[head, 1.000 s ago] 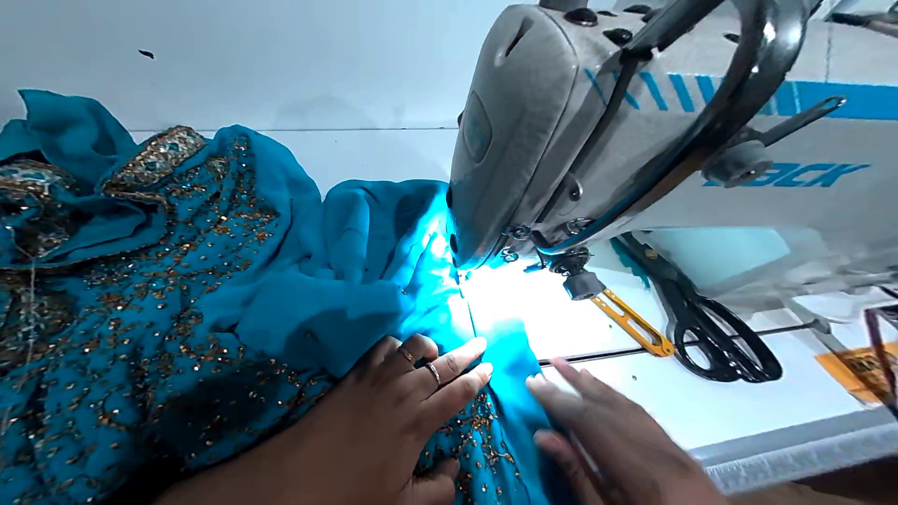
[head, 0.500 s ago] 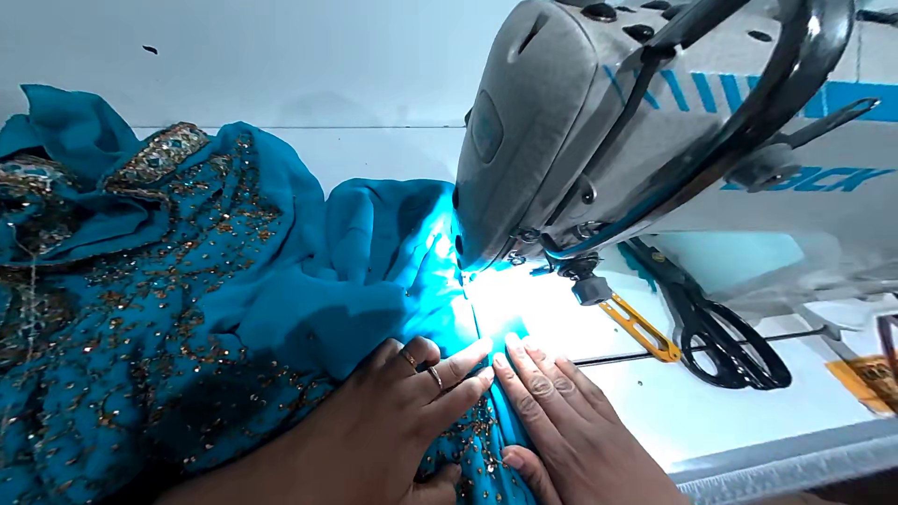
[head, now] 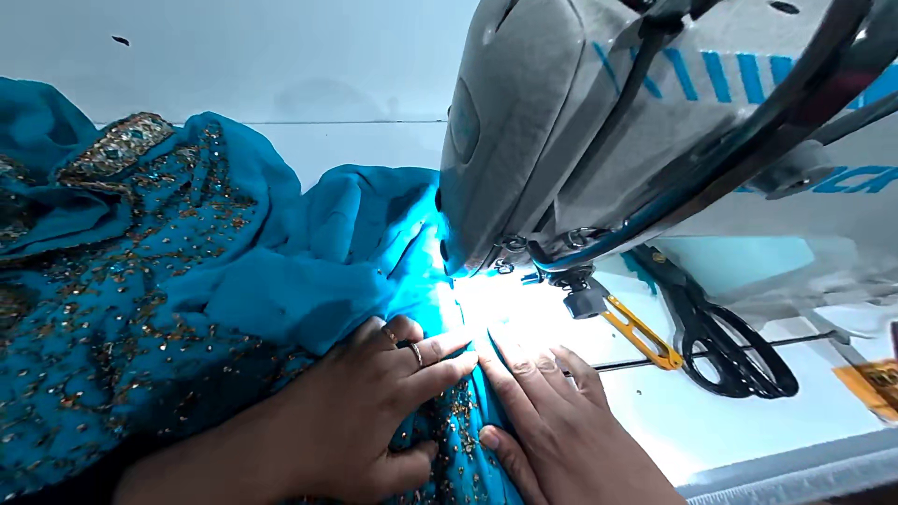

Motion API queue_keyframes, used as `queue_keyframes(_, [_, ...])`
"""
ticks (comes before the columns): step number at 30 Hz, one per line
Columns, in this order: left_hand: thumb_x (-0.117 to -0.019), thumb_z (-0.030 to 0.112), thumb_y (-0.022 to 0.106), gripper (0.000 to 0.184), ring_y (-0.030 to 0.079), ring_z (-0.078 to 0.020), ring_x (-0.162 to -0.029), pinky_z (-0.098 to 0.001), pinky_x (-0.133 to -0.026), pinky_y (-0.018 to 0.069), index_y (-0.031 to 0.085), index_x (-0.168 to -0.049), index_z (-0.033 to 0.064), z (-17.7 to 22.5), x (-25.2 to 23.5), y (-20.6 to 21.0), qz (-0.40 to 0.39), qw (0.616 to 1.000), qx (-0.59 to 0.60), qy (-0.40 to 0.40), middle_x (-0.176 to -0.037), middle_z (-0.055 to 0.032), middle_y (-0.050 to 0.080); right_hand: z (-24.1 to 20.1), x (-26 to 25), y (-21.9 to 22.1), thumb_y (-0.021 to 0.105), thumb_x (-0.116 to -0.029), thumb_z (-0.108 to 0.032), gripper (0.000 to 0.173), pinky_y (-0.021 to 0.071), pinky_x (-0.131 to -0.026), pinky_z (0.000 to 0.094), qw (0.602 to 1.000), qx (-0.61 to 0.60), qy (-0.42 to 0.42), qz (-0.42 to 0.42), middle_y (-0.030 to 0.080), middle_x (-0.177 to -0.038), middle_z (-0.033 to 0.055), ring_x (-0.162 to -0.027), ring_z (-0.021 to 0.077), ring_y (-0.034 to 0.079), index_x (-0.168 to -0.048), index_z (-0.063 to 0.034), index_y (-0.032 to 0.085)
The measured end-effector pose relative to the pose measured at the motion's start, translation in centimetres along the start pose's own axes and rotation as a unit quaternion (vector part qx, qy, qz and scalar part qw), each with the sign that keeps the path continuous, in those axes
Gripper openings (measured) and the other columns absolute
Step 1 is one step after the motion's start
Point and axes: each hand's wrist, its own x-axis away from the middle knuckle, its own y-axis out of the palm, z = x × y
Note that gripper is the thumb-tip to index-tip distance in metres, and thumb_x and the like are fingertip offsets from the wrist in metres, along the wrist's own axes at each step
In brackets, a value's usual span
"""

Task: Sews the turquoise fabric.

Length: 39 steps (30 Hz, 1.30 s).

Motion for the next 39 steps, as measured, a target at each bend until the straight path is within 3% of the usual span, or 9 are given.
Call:
queue_keyframes(4, [-0.0926, 0.053, 0.044, 0.062, 0.056, -0.0176, -0.121, -0.0385, -0.095, 0.0431, 0.055, -0.147, 0.0255, -1.2, -0.6, 0.1, 0.002, 1.0, -0.006, 0.011, -0.148, 0.0072, 0.058, 0.7, -0.9, 0.4, 0.016, -0.1088, -0.05, 0.066, 0.0403, -0.105, 0.0543, 1.0, 0.002, -0.009, 0.02, 0.07, -0.129, 0.0086, -0.122, 0.0263, 0.064, -0.138, -0.013, 0.062])
queue_keyframes(8, [-0.0931, 0.054, 0.041, 0.061, 0.056, -0.0168, -0.117, -0.0378, -0.091, 0.0421, 0.059, -0.144, 0.0249, -2.0, -0.9, 0.1, 0.006, 1.0, -0.019, 0.009, -0.145, 0.0064, 0.06, 1.4, -2.0, 0.9, 0.019, -0.1083, -0.05, 0.065, 0.0421, -0.1, 0.0548, 0.999, -0.002, -0.024, 0.048, 0.073, -0.112, 0.0071, -0.106, 0.0268, 0.067, -0.135, -0.012, 0.065])
queue_keyframes(12, [-0.092, 0.057, 0.043, 0.063, 0.055, -0.0181, -0.117, -0.0391, -0.088, 0.0435, 0.06, -0.143, 0.0238, -2.5, -1.4, -0.3, 0.002, 0.999, -0.033, -0.001, -0.141, 0.0059, 0.06, 2.1, -2.8, 1.2, 0.025, -0.1076, -0.047, 0.061, 0.0417, -0.1, 0.0549, 0.998, -0.022, -0.025, 0.056, 0.073, -0.115, 0.0068, -0.111, 0.0259, 0.066, -0.135, -0.0127, 0.067])
queue_keyframes(15, [-0.0918, 0.057, 0.043, 0.061, 0.053, -0.0192, -0.122, -0.041, -0.092, 0.0436, 0.06, -0.141, 0.0255, -3.0, -1.6, -0.5, -0.009, 0.999, -0.03, -0.012, -0.143, 0.005, 0.058, 2.4, -3.2, 1.3, 0.026, -0.1077, -0.048, 0.061, 0.0378, -0.107, 0.0568, 0.998, -0.033, -0.022, 0.054, 0.072, -0.122, 0.0079, -0.122, 0.0278, 0.062, -0.139, -0.0127, 0.064])
queue_keyframes(25, [-0.0916, 0.057, 0.044, 0.062, 0.054, -0.0211, -0.122, -0.0412, -0.092, 0.0447, 0.06, -0.143, 0.0254, -2.8, -1.9, -0.6, -0.007, 1.0, -0.018, -0.022, -0.142, -0.0001, 0.058, 2.8, -3.3, 1.4, 0.025, -0.1073, -0.05, 0.062, 0.0357, -0.108, 0.0576, 0.997, -0.029, -0.028, 0.062, 0.068, -0.134, 0.0081, -0.13, 0.0285, 0.057, -0.14, -0.0136, 0.064])
queue_keyframes(29, [-0.0898, 0.052, 0.049, 0.054, 0.059, -0.0214, -0.12, -0.0419, -0.091, 0.0496, 0.068, -0.133, 0.0255, -2.8, -1.8, -0.5, 0.03, 1.0, -0.007, -0.006, -0.13, -0.0003, 0.065, 2.9, -3.3, 1.2, 0.024, -0.1073, -0.051, 0.063, 0.0338, -0.11, 0.0564, 0.998, -0.023, -0.022, 0.048, 0.058, -0.149, 0.0072, -0.14, 0.0271, 0.05, -0.148, -0.0164, 0.057])
queue_keyframes(33, [-0.089, 0.05, 0.05, 0.046, 0.061, -0.0203, -0.119, -0.0396, -0.092, 0.0519, 0.073, -0.122, 0.0278, -2.9, -1.8, -0.5, 0.052, 0.999, -0.002, 0.0, -0.125, 0.0007, 0.069, 2.9, -3.3, 1.4, 0.024, -0.1073, -0.052, 0.063, 0.0336, -0.111, 0.0564, 0.998, -0.03, -0.024, 0.054, 0.055, -0.152, 0.0075, -0.142, 0.027, 0.048, -0.148, -0.0171, 0.056])
queue_keyframes(37, [-0.0875, 0.05, 0.05, 0.046, 0.062, -0.021, -0.12, -0.0395, -0.091, 0.0527, 0.075, -0.117, 0.0263, -2.8, -1.7, -0.5, 0.061, 0.998, -0.024, 0.006, -0.126, -0.0023, 0.069, 2.9, -3.0, 1.4, 0.031, -0.1056, -0.053, 0.061, 0.0387, -0.103, 0.0549, 0.995, -0.055, -0.011, 0.077, 0.068, -0.129, 0.0075, -0.124, 0.0266, 0.059, -0.143, -0.0138, 0.061])
queue_keyframes(39, [-0.0881, 0.05, 0.05, 0.047, 0.062, -0.0215, -0.12, -0.0411, -0.091, 0.0522, 0.075, -0.119, 0.0254, -2.7, -1.7, -0.4, 0.066, 0.997, -0.04, 0.013, -0.126, -0.0018, 0.069, 2.8, -1.9, 0.7, 0.035, -0.1059, -0.055, 0.059, 0.0426, -0.1, 0.0509, 0.986, -0.133, 0.029, 0.095, 0.07, -0.119, 0.0057, -0.116, 0.0219, 0.062, -0.137, -0.0126, 0.062])
